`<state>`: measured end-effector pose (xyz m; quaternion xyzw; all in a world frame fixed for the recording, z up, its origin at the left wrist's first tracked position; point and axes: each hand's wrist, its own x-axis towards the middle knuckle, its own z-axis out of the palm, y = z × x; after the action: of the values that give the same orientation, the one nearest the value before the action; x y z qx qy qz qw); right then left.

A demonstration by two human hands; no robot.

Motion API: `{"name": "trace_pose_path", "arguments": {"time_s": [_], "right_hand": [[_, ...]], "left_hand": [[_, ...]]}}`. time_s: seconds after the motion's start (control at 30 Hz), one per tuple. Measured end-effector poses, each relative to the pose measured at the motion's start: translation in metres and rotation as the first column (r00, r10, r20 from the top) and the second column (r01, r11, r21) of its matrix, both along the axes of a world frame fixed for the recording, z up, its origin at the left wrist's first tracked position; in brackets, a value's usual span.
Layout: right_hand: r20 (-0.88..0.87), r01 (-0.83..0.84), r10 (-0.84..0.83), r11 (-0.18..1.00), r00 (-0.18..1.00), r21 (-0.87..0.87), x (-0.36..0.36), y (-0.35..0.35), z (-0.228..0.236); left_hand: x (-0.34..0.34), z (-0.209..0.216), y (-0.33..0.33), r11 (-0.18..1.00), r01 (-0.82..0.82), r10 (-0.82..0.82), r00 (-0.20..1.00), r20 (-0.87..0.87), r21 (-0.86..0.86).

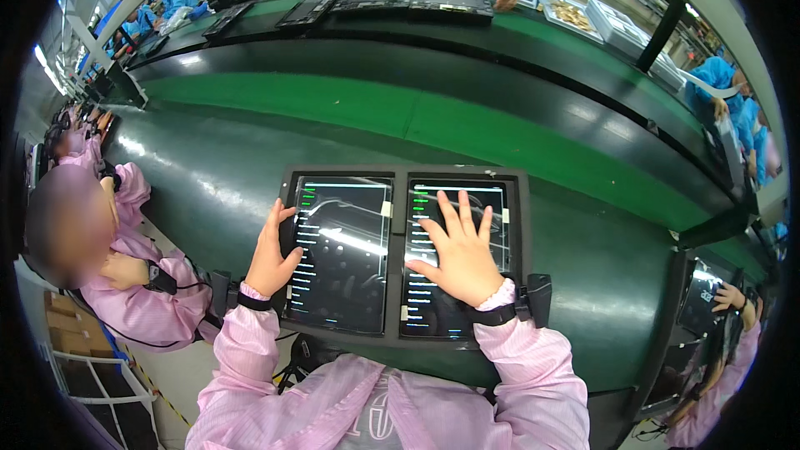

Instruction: The person is performing quality control or software testing on multiple tablet devices at a factory assembly line.

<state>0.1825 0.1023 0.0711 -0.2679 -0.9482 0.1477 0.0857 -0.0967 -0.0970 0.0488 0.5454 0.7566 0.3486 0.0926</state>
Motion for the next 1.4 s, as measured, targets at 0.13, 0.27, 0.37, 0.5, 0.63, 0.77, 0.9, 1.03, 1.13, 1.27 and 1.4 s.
{"name": "trace_pose_path", "arguments": {"time_s": [0.13, 0.27, 0.37, 0.5, 0.63, 0.77, 0.9, 1.03, 1.13, 1.27, 1.4], "right_hand": [[0.049, -0.006, 0.006, 1.0, 0.999, -0.007, -0.002, 0.001, 0.002], [0.004, 0.014, -0.013, 1.0, 1.0, -0.027, -0.007, -0.001, 0.006], [-0.043, 0.0, -0.002, 0.999, 0.999, -0.032, -0.004, -0.001, 0.004], [-0.026, 0.02, -0.023, 0.995, 0.999, -0.093, -0.001, -0.001, 0.0], [-0.055, -0.003, -0.005, 0.99, 0.999, -0.144, 0.001, -0.002, 0.005], [-0.071, -0.002, -0.01, 0.986, 0.997, -0.168, -0.002, -0.001, 0.0], [-0.127, -0.018, -0.007, 0.98, 0.992, -0.196, 0.0, 0.002, -0.002], [-0.258, -0.077, 0.011, 0.966, 0.966, -0.246, -0.002, 0.004, 0.003], [-0.384, -0.279, 0.044, 0.762, 0.922, -0.585, -0.005, -0.01, 0.038], [-0.592, -0.725, 0.421, 0.349, 0.687, -0.594, 0.031, -0.024, 0.099], [-0.848, -0.994, 0.52, 0.018, 0.104, -0.111, 0.034, -0.038, 0.138]], "left_hand": [[-0.003, 0.001, 0.0, 1.0, 0.017, -0.017, 1.0, -0.011, 0.007], [-0.008, 0.004, -0.003, 0.999, 0.046, -0.048, 0.997, -0.057, -0.026], [-0.003, 0.013, -0.002, 0.999, 0.032, -0.036, 0.988, -0.149, -0.03], [-0.007, -0.007, -0.001, 0.997, 0.03, -0.027, 0.999, -0.038, 0.073], [0.001, -0.004, -0.002, 0.999, 0.018, -0.018, 1.0, -0.018, 0.029], [0.0, -0.006, -0.006, 1.0, -0.005, 0.006, 0.999, -0.039, 0.014], [-0.001, -0.009, 0.0, 0.998, 0.012, -0.013, 1.0, 0.023, 0.054], [-0.002, -0.003, -0.001, 0.993, -0.018, 0.017, 1.0, 0.011, 0.116], [0.003, 0.031, -0.013, 0.976, 0.059, -0.105, 0.971, 0.216, 0.207], [0.016, 0.123, -0.051, 0.876, 0.358, -0.443, 0.861, 0.249, 0.323], [0.023, 0.159, -0.073, 0.373, 0.706, -0.888, 0.461, 0.01, 0.602]]}}
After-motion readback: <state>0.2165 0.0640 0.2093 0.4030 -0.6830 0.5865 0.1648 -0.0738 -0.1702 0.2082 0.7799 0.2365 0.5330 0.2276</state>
